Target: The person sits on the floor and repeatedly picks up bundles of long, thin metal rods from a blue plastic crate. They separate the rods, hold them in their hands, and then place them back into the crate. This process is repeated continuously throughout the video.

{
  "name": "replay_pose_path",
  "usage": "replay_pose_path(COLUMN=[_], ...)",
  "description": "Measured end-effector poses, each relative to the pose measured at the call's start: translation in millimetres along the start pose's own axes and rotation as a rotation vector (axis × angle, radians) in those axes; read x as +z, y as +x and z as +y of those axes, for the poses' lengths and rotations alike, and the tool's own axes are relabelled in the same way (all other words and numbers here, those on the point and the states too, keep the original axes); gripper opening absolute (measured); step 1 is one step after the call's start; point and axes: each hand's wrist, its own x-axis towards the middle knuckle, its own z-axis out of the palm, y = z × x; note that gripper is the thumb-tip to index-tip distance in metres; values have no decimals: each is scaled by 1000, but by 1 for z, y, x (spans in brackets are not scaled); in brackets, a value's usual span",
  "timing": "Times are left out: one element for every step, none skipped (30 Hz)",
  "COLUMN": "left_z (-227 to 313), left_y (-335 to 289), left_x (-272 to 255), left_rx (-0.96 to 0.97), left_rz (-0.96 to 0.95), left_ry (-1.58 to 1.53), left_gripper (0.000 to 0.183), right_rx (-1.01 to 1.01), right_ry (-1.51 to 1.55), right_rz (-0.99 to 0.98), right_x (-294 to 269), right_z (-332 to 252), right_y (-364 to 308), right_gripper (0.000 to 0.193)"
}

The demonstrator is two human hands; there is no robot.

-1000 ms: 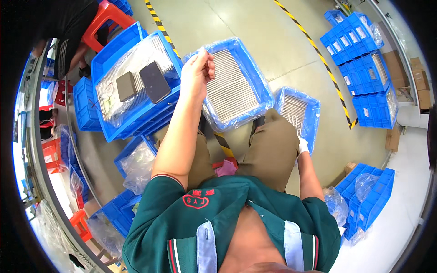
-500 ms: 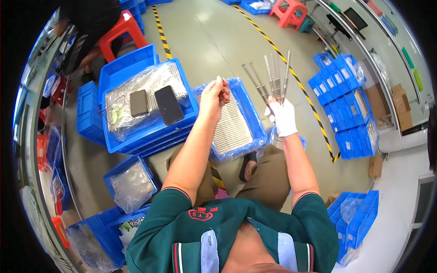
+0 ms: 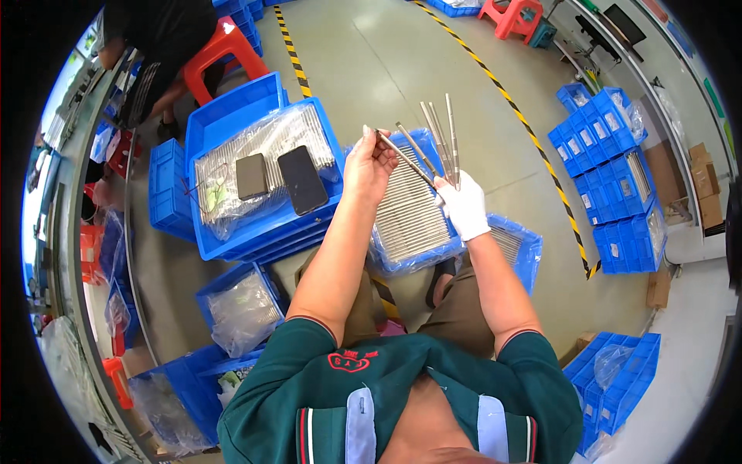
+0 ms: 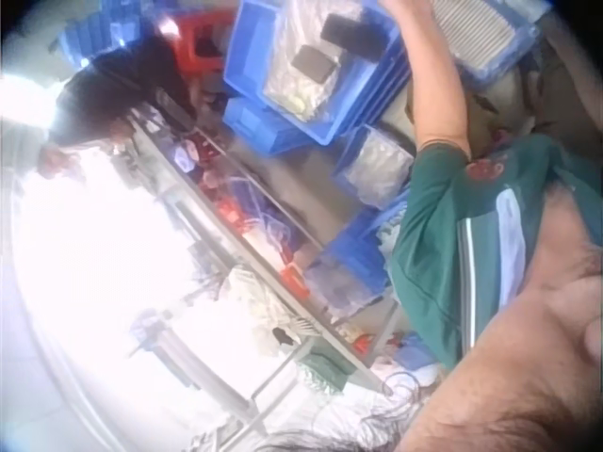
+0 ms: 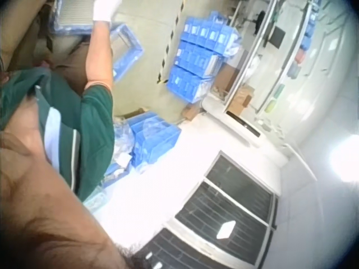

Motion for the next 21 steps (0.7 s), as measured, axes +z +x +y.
replay_pose_path(left_z=[-2,-4,-7,-9,-11,-13,-17,-20,-25,-30,-36,-38,-38,-38,-36,-36,-36,-36,-37,-37,-37], left_y=[1,1,1,0,0,-1,-2,-3,-4,-6,-8,-9,-11,-12,-13,-14,-16,-17,-16,-15,-15], left_x=[1,3,4,5,6,6,7,7,7,8,10,11,13,15,16,18,19,20,17,14,13], left_rx=[16,32,45,44,43,41,14,-10,-34,-57,-78,-88,-96,-104,-117,-126,-134,-142,-119,-110,-103], left_rz=[-6,-13,-18,-21,-25,-27,-22,-38,-56,-75,-126,-137,-146,-155,-137,-123,-108,-93,-94,-85,-79], left_ry=[26,53,80,110,140,172,239,315,388,461,487,485,484,482,488,473,458,444,471,483,495], left_gripper=[32,31,31,31,30,30,28,28,27,27,26,25,25,25,23,23,22,22,21,22,22], right_rx=[-18,-36,-32,-29,-25,15,55,94,42,33,24,15,13,11,4,19,34,49,30,11,-7], right_ry=[-31,-62,-62,-62,-62,-50,-38,-25,23,26,29,32,36,42,42,5,-33,-69,-88,-107,-128], right_rz=[4,8,14,20,28,28,29,30,55,71,87,101,108,113,117,112,105,99,106,113,125], right_x=[-1,-2,-3,-2,-2,-2,-3,-3,-2,-2,-3,-4,-5,-5,-6,-7,-8,-8,-7,-5,-4], right_z=[7,11,12,11,10,7,3,2,3,3,2,1,4,7,8,8,6,5,8,14,19], right_y=[2,4,4,3,3,3,3,3,4,6,7,8,9,10,10,9,8,6,7,10,12], right_gripper=[15,16,16,17,18,19,21,23,20,20,20,20,20,20,20,21,22,24,24,23,23])
